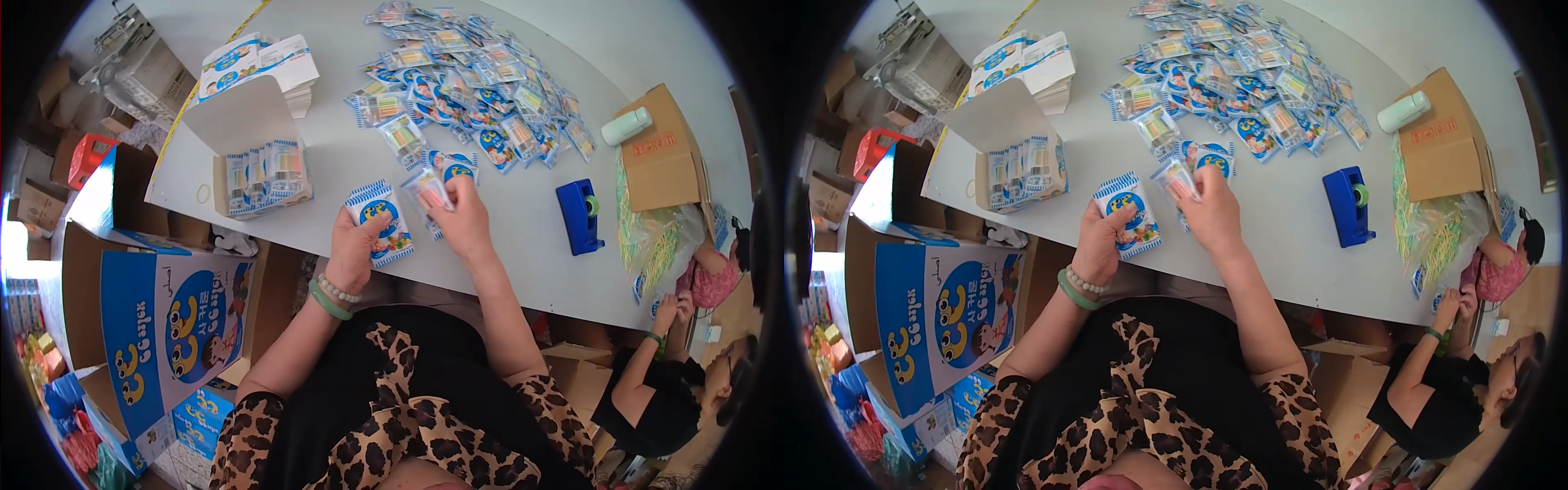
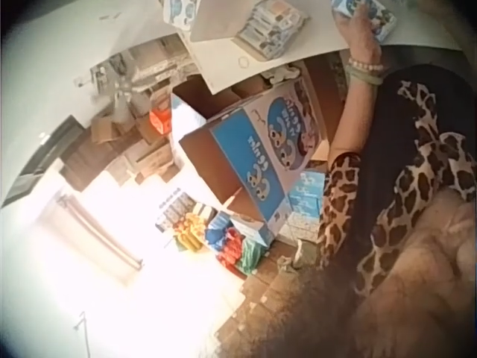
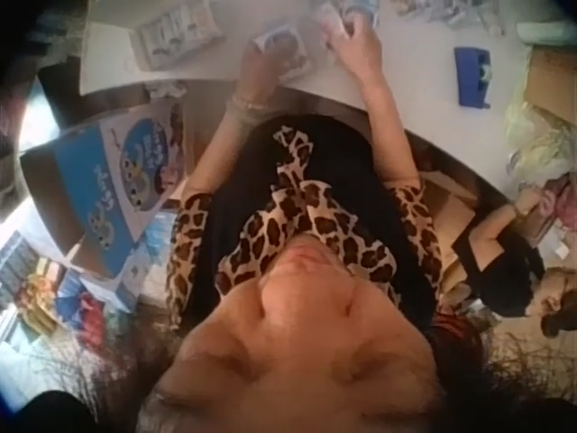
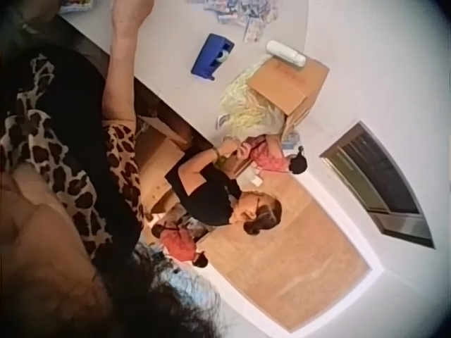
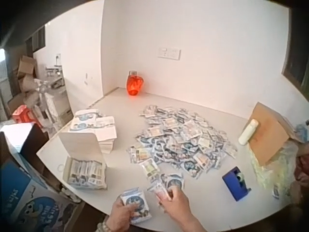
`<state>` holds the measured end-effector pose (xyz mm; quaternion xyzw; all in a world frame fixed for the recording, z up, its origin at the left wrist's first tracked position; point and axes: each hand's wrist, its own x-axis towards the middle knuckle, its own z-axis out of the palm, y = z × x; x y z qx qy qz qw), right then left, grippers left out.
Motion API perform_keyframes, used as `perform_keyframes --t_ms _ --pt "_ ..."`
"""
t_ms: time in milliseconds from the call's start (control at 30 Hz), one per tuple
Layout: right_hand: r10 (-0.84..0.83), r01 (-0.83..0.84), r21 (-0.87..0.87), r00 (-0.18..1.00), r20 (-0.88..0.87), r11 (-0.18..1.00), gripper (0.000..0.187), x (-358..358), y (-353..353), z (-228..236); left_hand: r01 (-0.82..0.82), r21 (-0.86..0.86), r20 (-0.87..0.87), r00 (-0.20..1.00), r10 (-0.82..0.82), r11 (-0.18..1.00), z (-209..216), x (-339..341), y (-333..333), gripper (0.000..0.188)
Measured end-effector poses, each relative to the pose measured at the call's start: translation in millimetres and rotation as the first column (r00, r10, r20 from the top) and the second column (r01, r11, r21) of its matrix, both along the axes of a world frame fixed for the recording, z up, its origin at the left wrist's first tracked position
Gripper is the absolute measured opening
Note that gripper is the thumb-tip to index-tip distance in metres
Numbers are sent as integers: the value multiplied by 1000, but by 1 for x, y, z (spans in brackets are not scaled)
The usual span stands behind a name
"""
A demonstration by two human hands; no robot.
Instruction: Assemble small cardboard boxes and pack them with multiple pouches.
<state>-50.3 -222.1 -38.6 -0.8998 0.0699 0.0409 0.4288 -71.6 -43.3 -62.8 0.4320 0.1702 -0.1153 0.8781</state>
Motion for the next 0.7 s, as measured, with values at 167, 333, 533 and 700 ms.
perform_keyframes --t_ms 167,333,533,700 --pt "55 20 862 997 -56 506 39 -18 18 7 -104 106 82 992 96 989 0 -1 -5 33" --pt "92 10 738 991 -97 674 35 -18 33 -15 -39 -221 24 999 46 975 25 0 -10 34" --pt "76 -118 176 971 226 977 30 -25 44 -15 60 90 58 996 -65 994 4 1 3 23" --pt "-157 273 -598 958 241 753 42 10 -11 -14 15 -57 -54 998 -18 998 1 7 9 24"
